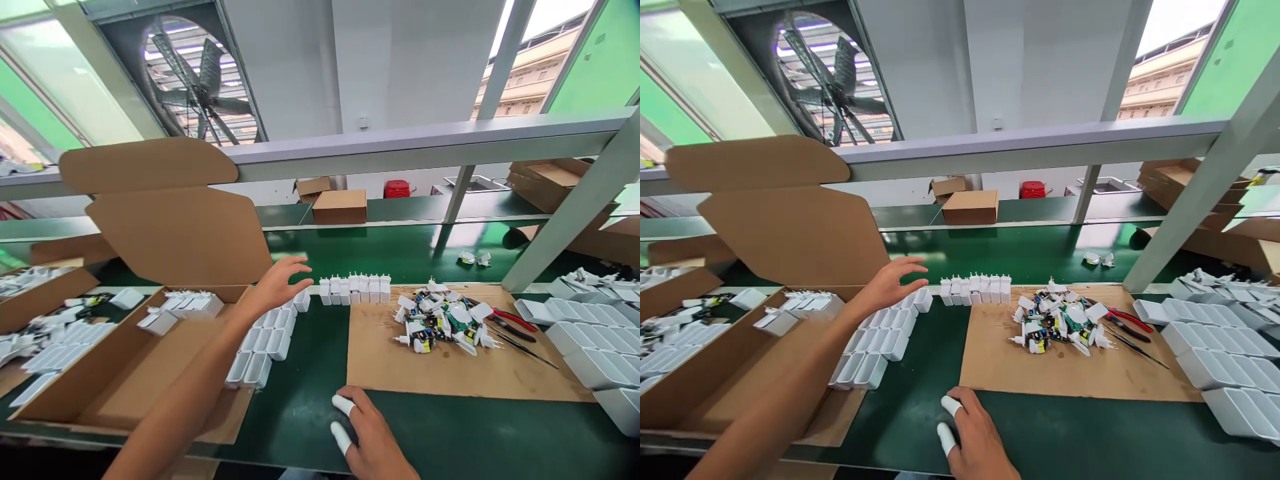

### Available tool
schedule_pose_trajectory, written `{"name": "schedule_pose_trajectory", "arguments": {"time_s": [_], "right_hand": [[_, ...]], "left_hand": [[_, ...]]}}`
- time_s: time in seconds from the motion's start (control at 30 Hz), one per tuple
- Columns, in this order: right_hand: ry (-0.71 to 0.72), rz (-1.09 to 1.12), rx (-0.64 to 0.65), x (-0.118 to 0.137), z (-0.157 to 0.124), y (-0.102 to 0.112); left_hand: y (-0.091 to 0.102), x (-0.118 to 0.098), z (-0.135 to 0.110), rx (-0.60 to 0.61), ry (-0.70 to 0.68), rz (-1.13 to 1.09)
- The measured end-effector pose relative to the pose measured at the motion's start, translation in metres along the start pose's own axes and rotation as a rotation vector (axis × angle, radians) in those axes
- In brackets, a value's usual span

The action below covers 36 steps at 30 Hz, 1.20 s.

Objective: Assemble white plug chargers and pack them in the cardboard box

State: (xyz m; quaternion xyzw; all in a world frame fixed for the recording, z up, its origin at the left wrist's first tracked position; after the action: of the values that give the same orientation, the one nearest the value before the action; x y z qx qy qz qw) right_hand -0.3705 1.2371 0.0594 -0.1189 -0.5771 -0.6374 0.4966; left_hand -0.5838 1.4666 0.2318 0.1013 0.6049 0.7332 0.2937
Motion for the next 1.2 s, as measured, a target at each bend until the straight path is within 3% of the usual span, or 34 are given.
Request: {"name": "schedule_pose_trajectory", "arguments": {"time_s": [0.1, 0.2, 0.3, 0.43, 0.5, 0.6, 0.73, 0.83, 0.97, 1.1, 1.2], "right_hand": [[0.005, -0.017, 0.013, 0.001, 0.002, 0.003], [-0.006, -0.028, 0.015, 0.004, 0.002, 0.004], [-0.020, -0.035, 0.000, 0.008, 0.000, 0.002], [-0.030, -0.062, -0.026, 0.010, -0.005, 0.012], [-0.027, -0.140, -0.117, 0.004, -0.007, 0.034], [-0.072, -0.331, -0.321, -0.016, -0.014, 0.084], [-0.242, -0.482, -0.439, -0.053, -0.021, 0.141], [-0.348, -0.524, -0.415, -0.077, -0.019, 0.153], [-0.394, -0.546, -0.378, -0.092, -0.010, 0.147], [-0.364, -0.533, -0.338, -0.077, -0.001, 0.144], [-0.227, -0.417, -0.119, -0.051, 0.014, 0.141]], "left_hand": [[-0.028, 0.022, -0.022, 0.096, 0.062, 0.063], [-0.055, 0.028, -0.024, 0.173, 0.105, 0.109], [-0.064, 0.018, -0.015, 0.199, 0.102, 0.128], [-0.055, -0.020, -0.020, 0.169, 0.016, 0.091], [-0.050, -0.045, -0.040, 0.112, -0.079, 0.061], [-0.050, -0.078, -0.086, 0.015, -0.227, 0.021], [-0.068, -0.092, -0.144, -0.100, -0.254, -0.036], [-0.085, -0.089, -0.170, -0.162, -0.181, -0.127], [-0.107, -0.084, -0.186, -0.199, -0.068, -0.288], [-0.121, -0.084, -0.193, -0.250, -0.001, -0.345], [-0.124, -0.085, -0.194, -0.264, 0.004, -0.354]]}}
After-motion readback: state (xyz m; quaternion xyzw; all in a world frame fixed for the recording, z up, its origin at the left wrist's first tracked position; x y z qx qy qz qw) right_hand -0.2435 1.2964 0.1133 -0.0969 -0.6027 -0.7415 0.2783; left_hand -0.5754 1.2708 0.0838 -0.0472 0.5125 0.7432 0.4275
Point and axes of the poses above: each hand's wrist, its own z-axis towards the middle knuckle, its own y-axis out of the back of the hand, x = y × z, the point moved 5 cm from there along z, towards the middle knuckle, and after that the axes turned 5 degrees about x, right-handed, at the moved point
